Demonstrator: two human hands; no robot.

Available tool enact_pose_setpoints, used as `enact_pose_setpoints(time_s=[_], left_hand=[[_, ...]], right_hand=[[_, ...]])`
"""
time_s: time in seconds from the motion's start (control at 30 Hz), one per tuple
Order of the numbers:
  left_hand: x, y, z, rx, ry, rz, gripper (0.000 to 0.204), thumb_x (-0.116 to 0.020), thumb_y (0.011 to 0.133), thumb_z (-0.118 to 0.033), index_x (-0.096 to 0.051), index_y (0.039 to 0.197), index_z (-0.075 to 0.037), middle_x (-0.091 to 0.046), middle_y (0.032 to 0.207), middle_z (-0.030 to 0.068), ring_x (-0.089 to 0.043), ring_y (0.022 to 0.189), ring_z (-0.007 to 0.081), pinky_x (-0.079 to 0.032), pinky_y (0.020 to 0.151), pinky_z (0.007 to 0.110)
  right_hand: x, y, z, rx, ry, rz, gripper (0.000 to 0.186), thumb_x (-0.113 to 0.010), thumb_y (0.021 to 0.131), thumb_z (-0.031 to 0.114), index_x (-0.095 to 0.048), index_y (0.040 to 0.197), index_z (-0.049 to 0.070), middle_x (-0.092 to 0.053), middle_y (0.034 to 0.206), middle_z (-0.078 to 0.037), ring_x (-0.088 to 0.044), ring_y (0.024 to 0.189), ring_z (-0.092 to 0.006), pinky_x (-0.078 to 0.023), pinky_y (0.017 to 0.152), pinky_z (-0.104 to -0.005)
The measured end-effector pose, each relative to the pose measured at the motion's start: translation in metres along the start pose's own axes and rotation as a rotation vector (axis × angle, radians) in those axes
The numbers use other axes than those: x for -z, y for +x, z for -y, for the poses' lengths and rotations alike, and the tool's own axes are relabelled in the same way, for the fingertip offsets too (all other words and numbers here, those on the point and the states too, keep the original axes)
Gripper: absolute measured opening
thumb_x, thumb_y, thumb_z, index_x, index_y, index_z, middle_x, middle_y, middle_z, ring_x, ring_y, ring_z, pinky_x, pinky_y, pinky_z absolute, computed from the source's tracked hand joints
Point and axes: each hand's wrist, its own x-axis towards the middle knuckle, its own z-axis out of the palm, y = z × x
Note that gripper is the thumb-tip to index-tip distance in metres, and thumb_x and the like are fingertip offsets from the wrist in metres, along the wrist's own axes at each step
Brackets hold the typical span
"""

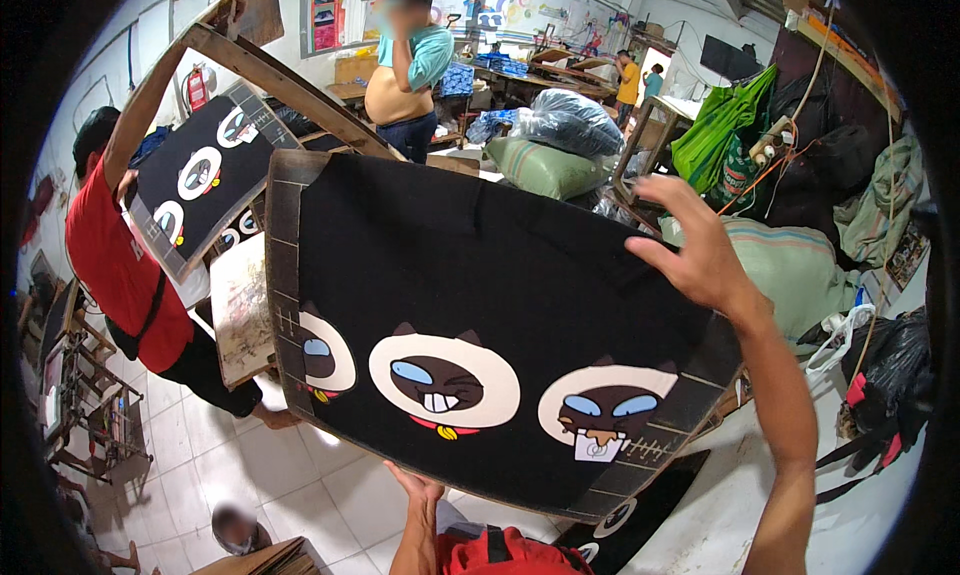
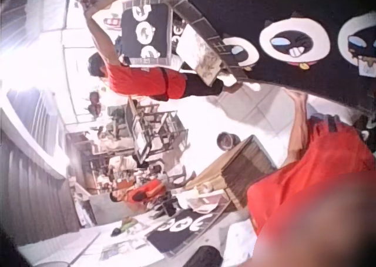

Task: The person repeatedly lifts a screen-printing frame to reveal a printed black fabric with cartoon cat faces, then places the fabric on the floor. The person handles the fabric and frame multiple times in a repetitive cycle.

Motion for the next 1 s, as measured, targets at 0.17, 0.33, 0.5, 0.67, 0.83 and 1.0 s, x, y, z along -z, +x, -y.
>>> enact_pose_setpoints(time_s=[0.17, 0.33, 0.5, 0.67, 0.83, 1.0], left_hand=[[0.006, 0.021, -0.014, 0.074, 0.012, 0.041, 0.081, -0.038, 0.079, -0.077, -0.051, 0.127, -0.013, -0.058, 0.122, 0.0030, -0.057, 0.106, 0.0217, -0.049, 0.090, 0.034], [-0.001, 0.046, -0.037, 0.175, 0.053, 0.014, 0.083, -0.042, 0.078, -0.077, -0.052, 0.126, -0.010, -0.058, 0.122, 0.0043, -0.056, 0.109, 0.0231, -0.048, 0.093, 0.036], [-0.009, 0.064, -0.057, 0.392, 0.238, -0.097, 0.107, -0.038, 0.069, -0.086, -0.035, 0.140, -0.006, -0.039, 0.143, 0.0123, -0.038, 0.129, 0.0312, -0.027, 0.109, 0.047], [-0.018, 0.098, -0.074, 0.694, 0.349, -0.037, 0.112, -0.036, 0.066, -0.089, -0.030, 0.143, -0.008, -0.030, 0.148, 0.0122, -0.029, 0.135, 0.0317, -0.021, 0.111, 0.050], [-0.020, 0.148, -0.076, 0.825, 0.532, 0.085, 0.104, -0.038, 0.073, -0.084, -0.026, 0.144, -0.009, -0.033, 0.146, 0.0122, -0.032, 0.133, 0.0296, -0.023, 0.110, 0.045], [-0.011, 0.218, -0.066, 0.782, 1.435, 0.061, 0.109, -0.036, 0.069, -0.088, -0.040, 0.131, 0.001, -0.058, 0.110, 0.0188, -0.055, 0.100, 0.0273, -0.033, 0.088, 0.050]], right_hand=[[-0.016, 0.080, 0.012, -0.276, 0.369, 0.595, 0.059, -0.075, 0.075, 0.028, -0.051, 0.119, -0.002, -0.062, 0.103, -0.017, -0.061, 0.095, -0.0221, -0.047, 0.083, -0.0331], [-0.028, 0.085, 0.028, -0.441, 0.552, 1.026, 0.039, -0.070, 0.080, 0.018, -0.058, 0.108, -0.006, -0.067, 0.089, -0.007, -0.060, 0.075, -0.0110, -0.048, 0.068, -0.0268], [-0.009, 0.048, 0.051, -0.759, 0.802, 0.895, 0.029, -0.068, 0.081, 0.011, -0.059, 0.105, -0.004, -0.065, 0.094, -0.004, -0.059, 0.087, -0.0109, -0.048, 0.078, -0.0277], [0.008, 0.028, 0.099, -0.911, 0.479, 0.753, 0.037, -0.072, 0.079, 0.022, -0.058, 0.104, -0.002, -0.064, 0.091, -0.003, -0.054, 0.084, -0.0101, -0.045, 0.075, -0.0284], [0.022, 0.037, 0.173, -1.254, 0.569, 0.523, 0.045, -0.069, 0.081, 0.014, -0.053, 0.119, -0.004, -0.063, 0.108, -0.010, -0.055, 0.096, -0.0120, -0.045, 0.087, -0.0294], [-0.023, -0.005, 0.204, -1.365, 0.533, 0.369, 0.030, -0.068, 0.079, 0.012, -0.056, 0.101, -0.004, -0.063, 0.086, -0.008, -0.054, 0.079, -0.0103, -0.046, 0.070, -0.0325]])
